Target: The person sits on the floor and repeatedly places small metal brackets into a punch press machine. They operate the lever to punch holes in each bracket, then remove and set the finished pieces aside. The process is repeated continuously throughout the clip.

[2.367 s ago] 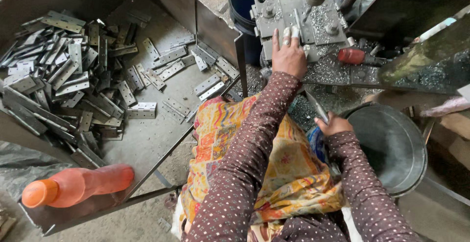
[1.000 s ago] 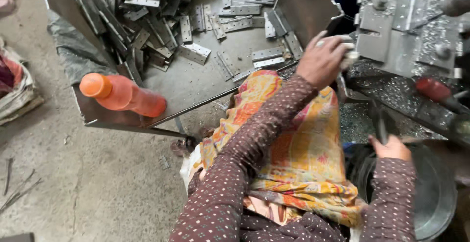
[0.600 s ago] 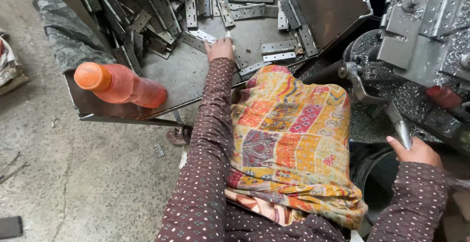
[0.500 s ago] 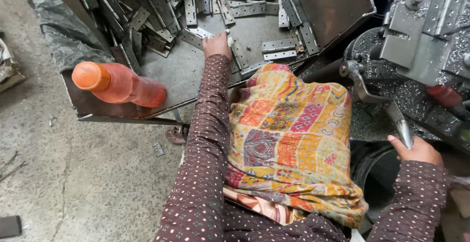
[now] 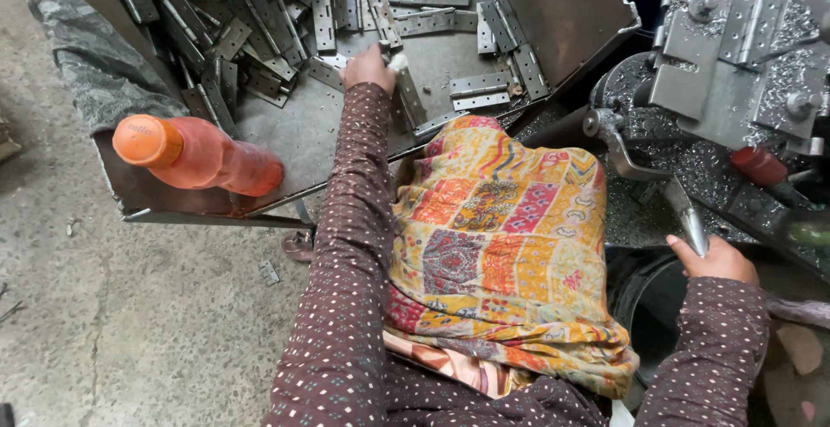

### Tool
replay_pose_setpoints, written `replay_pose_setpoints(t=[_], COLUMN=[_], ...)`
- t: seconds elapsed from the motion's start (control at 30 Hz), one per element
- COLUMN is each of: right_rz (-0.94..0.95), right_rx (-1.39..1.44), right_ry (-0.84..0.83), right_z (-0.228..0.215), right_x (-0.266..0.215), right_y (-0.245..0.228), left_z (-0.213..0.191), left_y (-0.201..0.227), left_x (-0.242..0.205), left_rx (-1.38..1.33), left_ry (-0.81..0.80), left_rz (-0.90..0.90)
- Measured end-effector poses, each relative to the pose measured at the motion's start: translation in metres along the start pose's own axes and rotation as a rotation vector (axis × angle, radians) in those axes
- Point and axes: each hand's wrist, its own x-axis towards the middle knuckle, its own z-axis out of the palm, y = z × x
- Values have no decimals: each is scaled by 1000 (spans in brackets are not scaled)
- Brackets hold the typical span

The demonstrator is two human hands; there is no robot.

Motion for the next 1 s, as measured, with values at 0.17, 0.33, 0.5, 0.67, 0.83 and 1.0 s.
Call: replay_pose_setpoints(t=[0.17,0.33,0.5,0.67,0.83,1.0], right_rz=[42,-25,-74,-59,-43,-69], right_rx=[69,4,-47,-4,-8,16], right_ry=[-30,55,120,92,92,124], right_z=[8,17,23,22,23,32], right_x=[3,7,11,9,9,7], right_y=[4,13,17,13,15,17], left_z=[-24,-28,-60,-78,-38,16], left_y=[15,35,87,190,315,367], left_x=[-26,-65,-104,-138,-169,-198], left_rx=[122,154,91,-361,-559,52], left_ry=[-46,-10,181,374,293,180], left_rz=[236,460,464,692,677,756])
